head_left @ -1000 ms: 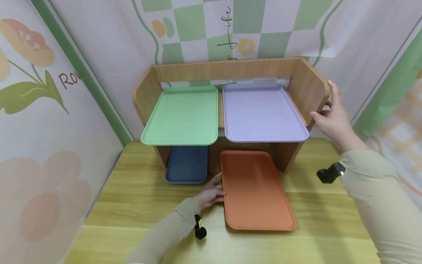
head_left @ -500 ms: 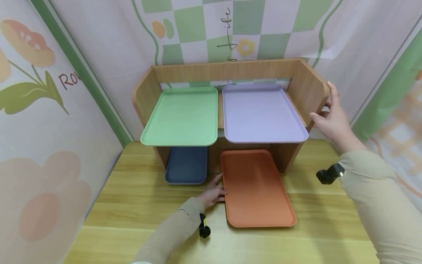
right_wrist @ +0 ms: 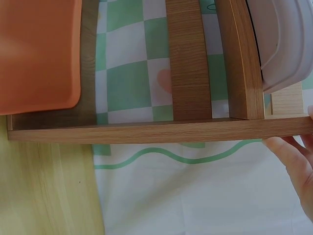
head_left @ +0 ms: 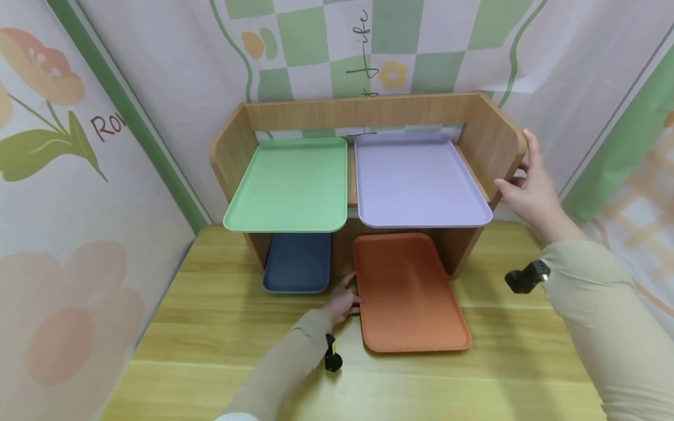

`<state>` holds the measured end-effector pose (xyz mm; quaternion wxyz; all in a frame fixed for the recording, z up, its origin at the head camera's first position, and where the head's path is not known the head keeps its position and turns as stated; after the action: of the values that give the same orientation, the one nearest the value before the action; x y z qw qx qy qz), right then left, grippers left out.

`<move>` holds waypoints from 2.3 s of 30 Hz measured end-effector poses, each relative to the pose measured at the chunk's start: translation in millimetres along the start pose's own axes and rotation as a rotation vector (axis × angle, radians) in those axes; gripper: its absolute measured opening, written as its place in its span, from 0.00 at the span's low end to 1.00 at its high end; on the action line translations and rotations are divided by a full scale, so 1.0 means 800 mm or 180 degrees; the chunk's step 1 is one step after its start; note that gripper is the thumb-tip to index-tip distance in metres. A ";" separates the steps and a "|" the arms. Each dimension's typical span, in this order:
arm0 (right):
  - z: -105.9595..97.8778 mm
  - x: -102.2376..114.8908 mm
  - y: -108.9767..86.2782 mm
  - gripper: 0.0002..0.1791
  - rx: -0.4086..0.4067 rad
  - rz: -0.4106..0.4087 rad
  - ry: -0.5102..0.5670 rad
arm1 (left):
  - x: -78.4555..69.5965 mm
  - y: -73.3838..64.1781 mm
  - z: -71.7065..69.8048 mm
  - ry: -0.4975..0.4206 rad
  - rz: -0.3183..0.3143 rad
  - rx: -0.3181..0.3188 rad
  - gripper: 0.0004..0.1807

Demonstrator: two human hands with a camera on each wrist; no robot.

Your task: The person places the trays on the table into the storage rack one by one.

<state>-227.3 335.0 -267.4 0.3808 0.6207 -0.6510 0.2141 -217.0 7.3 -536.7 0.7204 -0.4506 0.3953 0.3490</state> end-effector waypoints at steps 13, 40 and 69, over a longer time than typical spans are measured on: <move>0.000 0.001 -0.002 0.51 -0.0044 -0.0073 0.0048 | 0.000 0.018 0.001 0.0121 0.0130 -0.0096 0.42; -0.001 -0.002 -0.001 0.51 -0.0039 -0.0022 0.0066 | 0.003 0.001 0.000 -0.0116 0.0038 0.0086 0.43; -0.001 -0.001 0.001 0.51 -0.0022 -0.0025 -0.0015 | 0.011 -0.013 0.009 -0.0506 -0.0247 0.0410 0.39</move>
<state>-227.6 336.1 -267.6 0.3822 0.6224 -0.6503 0.2089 -202.4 11.5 -538.6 0.7899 -0.3892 0.3408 0.3293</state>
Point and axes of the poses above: each hand's wrist, its own y-axis towards the middle knuckle, its own z-axis out of the palm, x = y × z, the point moved 1 cm from there along y, towards the middle knuckle, and after that the axes turned 5 degrees about -y, right-handed, at the moved point
